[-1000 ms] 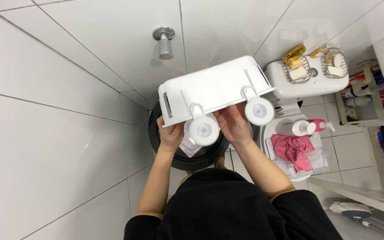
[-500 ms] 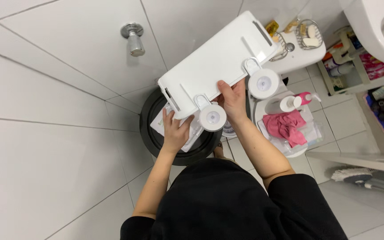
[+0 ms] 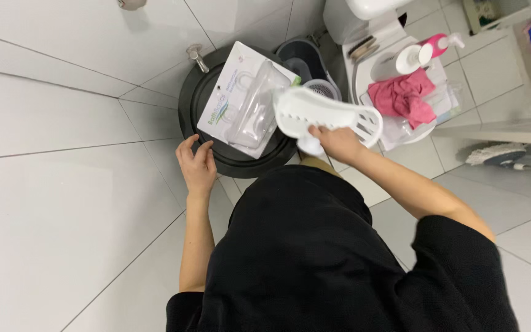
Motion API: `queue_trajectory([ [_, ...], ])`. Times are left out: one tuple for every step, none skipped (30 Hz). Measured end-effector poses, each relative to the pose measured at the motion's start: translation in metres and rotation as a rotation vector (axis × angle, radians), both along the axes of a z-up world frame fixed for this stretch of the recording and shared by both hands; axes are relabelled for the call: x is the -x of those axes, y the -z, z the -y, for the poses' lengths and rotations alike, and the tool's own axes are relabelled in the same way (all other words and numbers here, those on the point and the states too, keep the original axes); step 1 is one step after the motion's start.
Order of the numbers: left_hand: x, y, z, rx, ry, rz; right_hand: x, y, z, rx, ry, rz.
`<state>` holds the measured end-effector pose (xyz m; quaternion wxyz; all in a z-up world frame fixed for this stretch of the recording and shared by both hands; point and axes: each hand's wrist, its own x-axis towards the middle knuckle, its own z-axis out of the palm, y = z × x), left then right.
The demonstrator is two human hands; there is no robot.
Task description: The person cleans a section of the tiled wall with a pink cloth, then unpacks a white plastic wall organizer. They position and press the organizer onto the wall, securing the suction cups, and finally place toothbrushes and toothpaste into the newly installed holder.
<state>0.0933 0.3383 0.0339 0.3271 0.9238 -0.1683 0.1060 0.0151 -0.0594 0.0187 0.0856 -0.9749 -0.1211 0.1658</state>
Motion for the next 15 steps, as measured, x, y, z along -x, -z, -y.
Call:
queue_trajectory([
  [0.004, -0.001, 0.000, -0.002, 0.001, -0.015, 0.022, 0.005, 0.000, 0.016, -0.031, -0.055],
  [0.005, -0.002, 0.001, -0.002, 0.000, -0.026, 0.038, 0.011, 0.003, -0.013, -0.019, -0.060],
  [0.006, -0.003, 0.002, -0.001, 0.000, -0.038, 0.052, 0.019, 0.006, -0.042, -0.007, -0.066],
  [0.005, -0.004, 0.004, -0.003, 0.011, -0.041, 0.062, 0.027, 0.011, -0.068, 0.005, -0.070],
  [0.003, -0.004, 0.006, -0.004, 0.022, -0.043, 0.065, 0.037, 0.018, -0.024, 0.080, -0.096],
  [0.003, -0.005, 0.008, -0.006, 0.034, -0.047, 0.065, 0.049, 0.024, 0.020, 0.157, -0.123],
  [0.003, -0.006, 0.011, 0.016, 0.042, -0.067, 0.065, 0.061, 0.031, 0.064, 0.233, -0.151],
  [0.003, -0.008, 0.014, 0.034, 0.054, -0.090, 0.067, 0.073, 0.035, 0.095, 0.267, -0.177],
  [0.002, -0.009, 0.017, 0.052, 0.066, -0.114, 0.068, 0.085, 0.039, 0.125, 0.300, -0.203],
  [0.001, -0.009, 0.019, 0.053, 0.088, -0.127, 0.072, 0.096, 0.041, 0.154, 0.337, -0.231],
  [0.000, -0.010, 0.022, 0.054, 0.110, -0.140, 0.078, 0.107, 0.041, 0.182, 0.332, -0.227],
  [0.000, -0.009, 0.024, 0.054, 0.139, -0.156, 0.087, 0.117, 0.038, 0.209, 0.334, -0.228],
  [0.000, -0.009, 0.025, 0.048, 0.159, -0.187, 0.097, 0.126, 0.034, 0.235, 0.335, -0.228],
  [0.000, -0.010, 0.026, 0.042, 0.180, -0.216, 0.106, 0.132, 0.031, 0.241, 0.322, -0.281],
  [0.000, -0.010, 0.028, 0.035, 0.202, -0.246, 0.115, 0.138, 0.027, 0.245, 0.308, -0.333],
])
